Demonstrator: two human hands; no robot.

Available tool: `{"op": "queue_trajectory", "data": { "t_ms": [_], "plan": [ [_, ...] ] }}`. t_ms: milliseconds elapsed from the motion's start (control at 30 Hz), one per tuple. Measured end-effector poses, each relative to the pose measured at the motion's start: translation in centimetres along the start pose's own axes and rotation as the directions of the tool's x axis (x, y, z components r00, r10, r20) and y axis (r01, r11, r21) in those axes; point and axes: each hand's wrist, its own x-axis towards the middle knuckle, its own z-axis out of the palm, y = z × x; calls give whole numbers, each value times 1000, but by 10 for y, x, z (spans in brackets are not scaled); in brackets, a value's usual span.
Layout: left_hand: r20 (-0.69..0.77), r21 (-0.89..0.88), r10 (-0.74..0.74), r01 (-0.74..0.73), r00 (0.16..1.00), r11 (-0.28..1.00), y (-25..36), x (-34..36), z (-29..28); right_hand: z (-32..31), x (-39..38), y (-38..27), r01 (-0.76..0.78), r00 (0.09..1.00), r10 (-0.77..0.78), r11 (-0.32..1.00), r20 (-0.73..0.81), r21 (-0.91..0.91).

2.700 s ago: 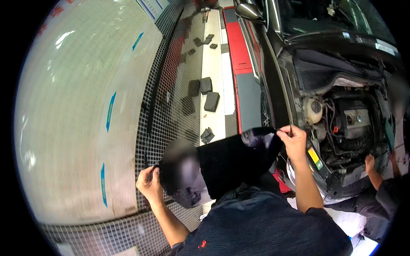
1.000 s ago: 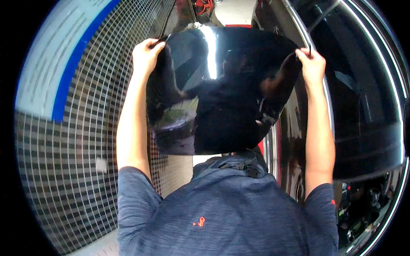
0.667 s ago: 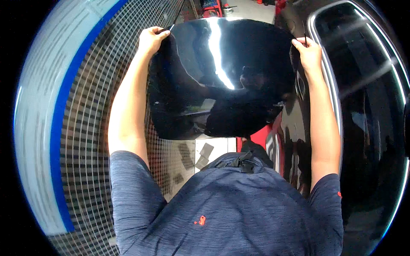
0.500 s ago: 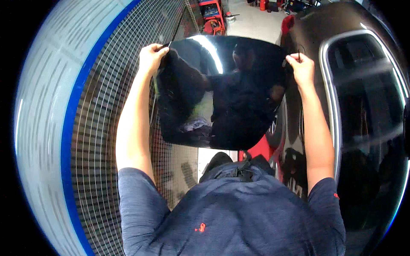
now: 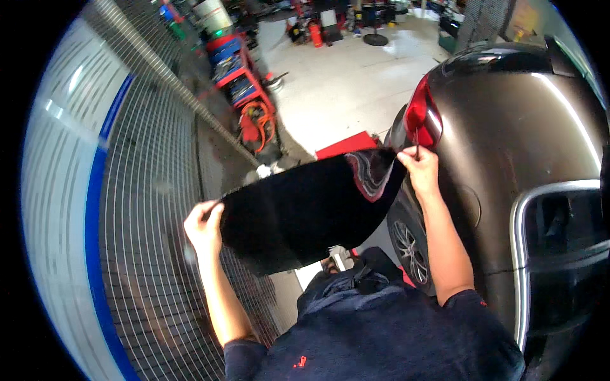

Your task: The person applies a black tint film to a car window. They position the film on the glass, use a squeegee to smooth it out, and trim the edges with a knife. The person then moves to a workbench to continue trimming and smoothing the film.

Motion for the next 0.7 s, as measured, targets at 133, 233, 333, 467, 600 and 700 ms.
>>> {"op": "queue_trajectory", "data": {
  "t_ms": [133,233,333,467,600,700],
  "plan": [
    [77,-15,133,-132,988,991,-12,111,58,36,86,15,-27,997,25,999,-74,-23],
    [90,-45,151,-147,984,988,-38,194,129,69,157,64,-100,986,107,993,-128,65],
    [123,121,294,-309,948,943,-58,278,195,106,243,111,-142,971,159,984,-180,108],
    [126,89,255,-266,959,960,-51,404,302,131,377,135,-208,956,201,978,-211,-9],
    [231,52,339,-359,912,932,-4,540,378,131,514,117,-222,936,218,975,-276,16],
    [247,1,393,-406,886,914,11,627,452,124,611,117,-175,927,182,983,-328,51]
  ]
}}
